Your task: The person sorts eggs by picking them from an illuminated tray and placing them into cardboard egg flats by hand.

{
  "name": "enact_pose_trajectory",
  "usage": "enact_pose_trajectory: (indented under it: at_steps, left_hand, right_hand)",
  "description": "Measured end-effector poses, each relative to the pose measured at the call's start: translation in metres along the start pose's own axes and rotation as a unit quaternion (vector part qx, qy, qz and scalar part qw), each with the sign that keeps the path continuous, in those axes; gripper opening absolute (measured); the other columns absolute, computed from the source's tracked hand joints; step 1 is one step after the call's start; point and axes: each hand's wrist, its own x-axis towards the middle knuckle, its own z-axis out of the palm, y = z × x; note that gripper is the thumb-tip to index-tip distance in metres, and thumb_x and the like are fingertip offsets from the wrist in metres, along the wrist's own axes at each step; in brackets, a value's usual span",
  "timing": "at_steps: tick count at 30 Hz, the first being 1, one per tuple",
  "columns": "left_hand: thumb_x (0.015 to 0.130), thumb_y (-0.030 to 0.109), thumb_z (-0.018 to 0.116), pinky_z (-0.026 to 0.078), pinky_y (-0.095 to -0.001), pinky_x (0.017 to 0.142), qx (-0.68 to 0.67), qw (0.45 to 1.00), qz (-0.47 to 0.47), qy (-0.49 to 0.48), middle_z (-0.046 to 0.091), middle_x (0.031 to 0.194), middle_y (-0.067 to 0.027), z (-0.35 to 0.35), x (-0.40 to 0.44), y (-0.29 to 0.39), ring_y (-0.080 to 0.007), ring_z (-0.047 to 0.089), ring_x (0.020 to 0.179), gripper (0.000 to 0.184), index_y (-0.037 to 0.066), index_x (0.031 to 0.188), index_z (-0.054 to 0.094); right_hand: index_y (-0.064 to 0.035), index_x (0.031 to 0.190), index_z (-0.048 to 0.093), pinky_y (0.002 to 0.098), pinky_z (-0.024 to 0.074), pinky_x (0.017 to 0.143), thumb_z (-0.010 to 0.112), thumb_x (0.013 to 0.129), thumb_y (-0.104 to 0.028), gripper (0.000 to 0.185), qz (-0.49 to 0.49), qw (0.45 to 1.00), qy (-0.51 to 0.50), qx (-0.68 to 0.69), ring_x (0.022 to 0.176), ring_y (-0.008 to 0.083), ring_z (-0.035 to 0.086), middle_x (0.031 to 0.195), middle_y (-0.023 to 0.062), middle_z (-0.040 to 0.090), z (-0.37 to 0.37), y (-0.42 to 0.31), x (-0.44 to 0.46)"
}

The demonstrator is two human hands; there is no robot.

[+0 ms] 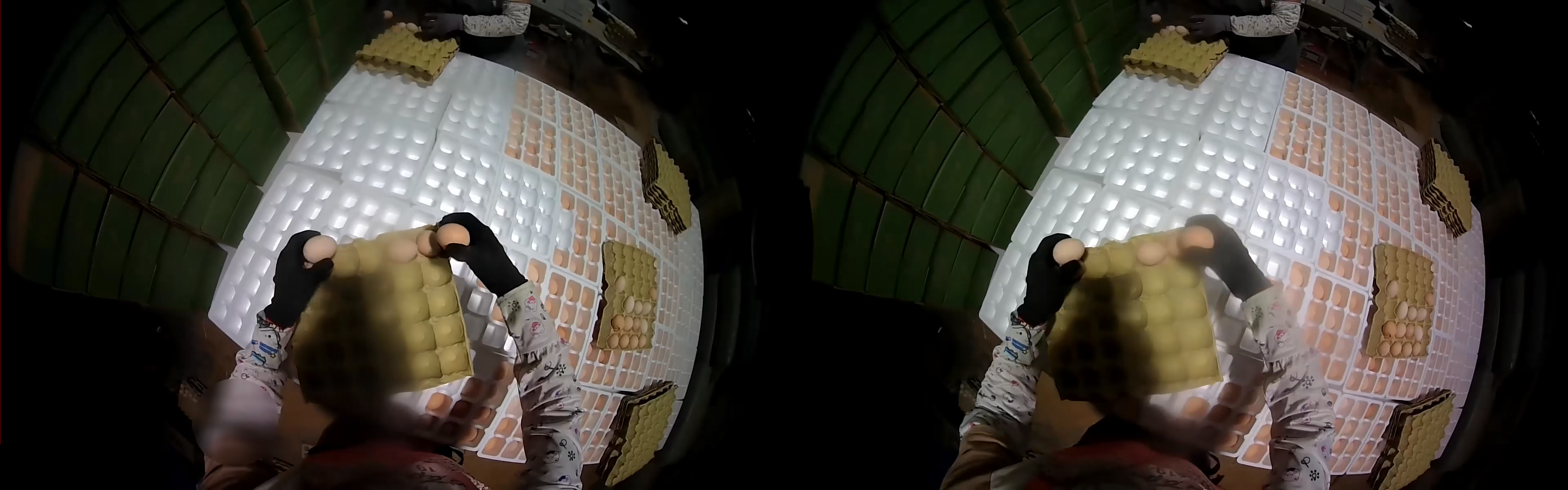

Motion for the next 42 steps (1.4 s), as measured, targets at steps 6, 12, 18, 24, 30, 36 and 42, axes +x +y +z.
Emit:
enact_pose_trajectory:
  at_steps: [6, 12, 18, 24, 30, 36, 42]
  left_hand:
    - [0.080, 0.012, 0.051, 0.046, -0.0255, 0.065, 0.056, 0.991, 0.089, -0.077, 0.056, 0.079, -0.0096, -0.074, 0.000, -0.020, -0.0141, 0.056, 0.068, 0.018, -0.003, 0.089, 0.054]
    - [0.064, 0.022, 0.073, 0.047, -0.0369, 0.068, 0.371, 0.915, 0.118, -0.109, 0.053, 0.091, -0.0104, -0.069, -0.013, -0.013, -0.0313, 0.056, 0.081, 0.045, 0.010, 0.103, 0.055]
    - [0.070, 0.019, 0.070, 0.046, -0.0335, 0.066, 0.251, 0.955, 0.135, -0.077, 0.055, 0.085, -0.0099, -0.082, -0.005, -0.024, -0.0261, 0.057, 0.075, 0.031, 0.006, 0.095, 0.057]
    - [0.071, 0.003, 0.058, 0.049, -0.0270, 0.058, -0.276, 0.954, -0.114, -0.001, 0.053, 0.086, -0.0069, -0.058, 0.002, 0.009, -0.0165, 0.058, 0.068, 0.038, 0.004, 0.109, 0.052]
    - [0.062, 0.025, 0.073, 0.048, -0.0416, 0.063, 0.483, 0.854, 0.162, -0.110, 0.047, 0.111, -0.0096, -0.033, 0.004, 0.015, -0.0331, 0.053, 0.081, 0.033, 0.014, 0.089, 0.058]
    - [0.057, 0.028, 0.077, 0.048, -0.0360, 0.069, 0.448, 0.867, 0.196, -0.097, 0.050, 0.118, -0.0132, -0.036, 0.010, 0.011, -0.0317, 0.055, 0.089, 0.041, 0.012, 0.092, 0.062]
    - [0.065, -0.001, 0.064, 0.047, -0.0282, 0.074, 0.083, 0.970, -0.029, -0.225, 0.054, 0.100, -0.0084, 0.017, 0.044, 0.058, -0.0165, 0.056, 0.087, 0.056, -0.001, 0.117, 0.044]
  right_hand:
    - [-0.0118, 0.091, 0.058, 0.0392, 0.0480, 0.061, 0.054, 0.078, -0.028, 0.021, -0.094, 0.786, -0.054, -0.608, 0.066, 0.0293, 0.058, 0.072, 0.0093, 0.055, 0.026, 0.016, 0.026]
    - [-0.0101, 0.091, 0.057, 0.0330, 0.0483, 0.061, 0.061, 0.076, -0.026, 0.022, -0.038, 0.827, -0.129, -0.546, 0.067, 0.0212, 0.060, 0.075, 0.0072, 0.060, 0.014, 0.007, 0.041]
    - [-0.0100, 0.117, 0.042, 0.0267, 0.0480, 0.061, 0.061, 0.074, -0.008, 0.047, 0.133, 0.987, -0.009, 0.085, 0.071, 0.0128, 0.056, 0.089, 0.0059, 0.056, -0.002, -0.017, 0.027]
    - [-0.0064, 0.093, 0.060, 0.0389, 0.0506, 0.070, 0.060, 0.073, -0.017, 0.023, -0.023, 0.802, -0.099, -0.589, 0.078, 0.0293, 0.062, 0.093, 0.0177, 0.053, 0.077, -0.033, 0.031]
    - [-0.0046, 0.084, 0.062, 0.0369, 0.0498, 0.072, 0.063, 0.069, -0.021, 0.022, -0.075, 0.864, -0.115, -0.484, 0.077, 0.0302, 0.061, 0.094, 0.0163, 0.054, 0.060, -0.036, 0.031]
    - [-0.0027, 0.128, 0.036, 0.0263, 0.0472, 0.044, 0.049, 0.085, -0.022, 0.049, 0.188, 0.934, 0.018, 0.304, 0.070, 0.0153, 0.059, 0.102, 0.0083, 0.056, -0.010, 0.010, -0.051]
    - [0.0003, 0.110, 0.050, 0.0265, 0.0479, 0.073, 0.056, 0.080, -0.016, 0.035, 0.191, 0.938, 0.232, 0.170, 0.085, 0.0166, 0.057, 0.103, 0.0092, 0.057, -0.100, 0.045, -0.134]
